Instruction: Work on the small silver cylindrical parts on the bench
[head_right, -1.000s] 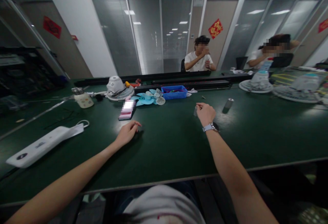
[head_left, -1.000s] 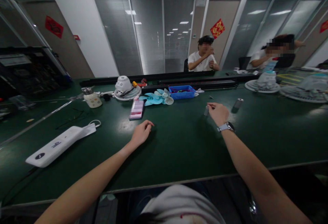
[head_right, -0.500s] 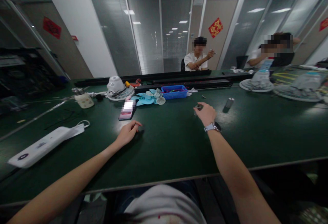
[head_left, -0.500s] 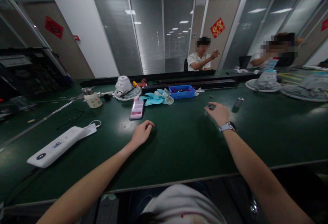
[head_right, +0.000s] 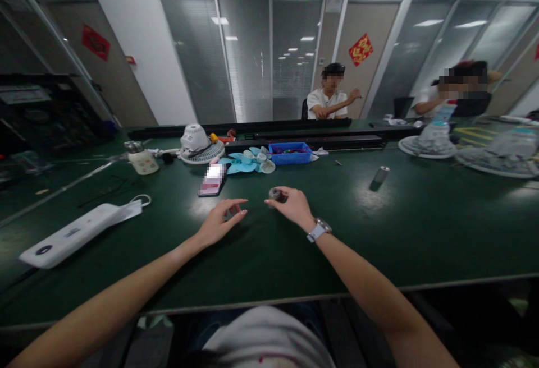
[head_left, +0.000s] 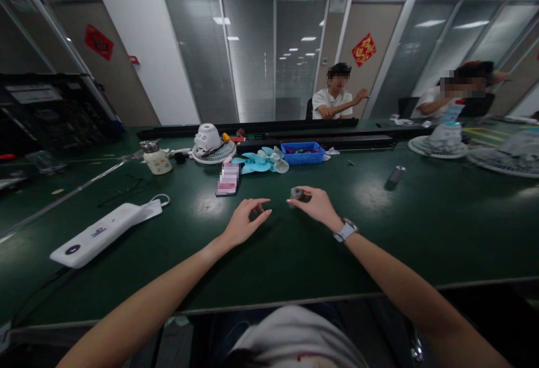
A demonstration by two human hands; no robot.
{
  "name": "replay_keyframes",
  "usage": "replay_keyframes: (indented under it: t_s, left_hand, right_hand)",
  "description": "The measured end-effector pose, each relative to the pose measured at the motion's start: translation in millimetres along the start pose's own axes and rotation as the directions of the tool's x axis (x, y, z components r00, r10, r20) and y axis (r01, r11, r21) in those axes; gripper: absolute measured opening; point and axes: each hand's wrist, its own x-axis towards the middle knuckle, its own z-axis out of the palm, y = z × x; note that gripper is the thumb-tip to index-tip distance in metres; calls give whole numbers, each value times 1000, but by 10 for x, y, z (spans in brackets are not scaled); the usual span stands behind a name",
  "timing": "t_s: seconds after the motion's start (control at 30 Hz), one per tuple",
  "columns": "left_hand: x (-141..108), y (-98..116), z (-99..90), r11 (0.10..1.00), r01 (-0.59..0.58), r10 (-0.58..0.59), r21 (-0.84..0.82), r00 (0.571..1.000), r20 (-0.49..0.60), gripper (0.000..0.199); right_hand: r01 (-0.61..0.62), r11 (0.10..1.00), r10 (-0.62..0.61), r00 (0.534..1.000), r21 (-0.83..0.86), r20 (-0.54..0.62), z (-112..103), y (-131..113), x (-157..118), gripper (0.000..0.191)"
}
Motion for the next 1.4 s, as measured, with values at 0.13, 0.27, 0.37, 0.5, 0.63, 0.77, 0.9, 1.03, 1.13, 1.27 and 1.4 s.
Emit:
replay_keyframes:
  t_s: [0.13,0.27,0.37,0.5,0.63,0.77,0.9,1.03,1.13,1.27,1.4]
  left_hand:
    - [-11,57,33,999,-38,39,11,999,-23,38]
    - [13,31,74,1000,-10,10,-2,999,-52,30]
    - [49,23,114,1000,-3,1,-24,997,-83,26]
    - [108,50,113,998,-45,40,-38,992,-120,23]
    - [148,4,13,999,-35,29,-26,977,-212,25]
    - [125,-184,-41,992,56,-41,114,991,-127,25]
    - [86,-366,26,969,97,-106,229,994,27,25]
    - [75,-424,58,963,100,-121,249,990,70,30]
    - [76,-421,45,967,94,-115,235,990,76,33]
    - [81,-394,41,976,110,-119,190,992,33,38]
    - [73,-341,44,978,190,-188,85,982,-29,38]
  right_hand:
    - [152,988,-148,974,-6,171,337,-367,-191,39]
    - [166,986,-169,964,30,207,409,-385,-259,40]
    - [155,987,-163,961,50,225,405,-360,-259,40]
    - [145,989,-150,959,38,239,414,-352,-254,37]
    - [129,991,-132,962,28,238,417,-343,-253,42]
    - [133,991,-135,963,24,235,427,-351,-266,43]
    - [147,989,-140,963,-14,231,416,-339,-265,42]
    - [122,989,-111,987,-85,116,166,-133,-125,41]
    - [-27,977,2,993,-211,-117,-197,210,72,39]
    - [-315,860,177,922,-402,-345,-640,719,266,41]
    - [-451,743,288,882,-494,-373,-827,1047,296,43]
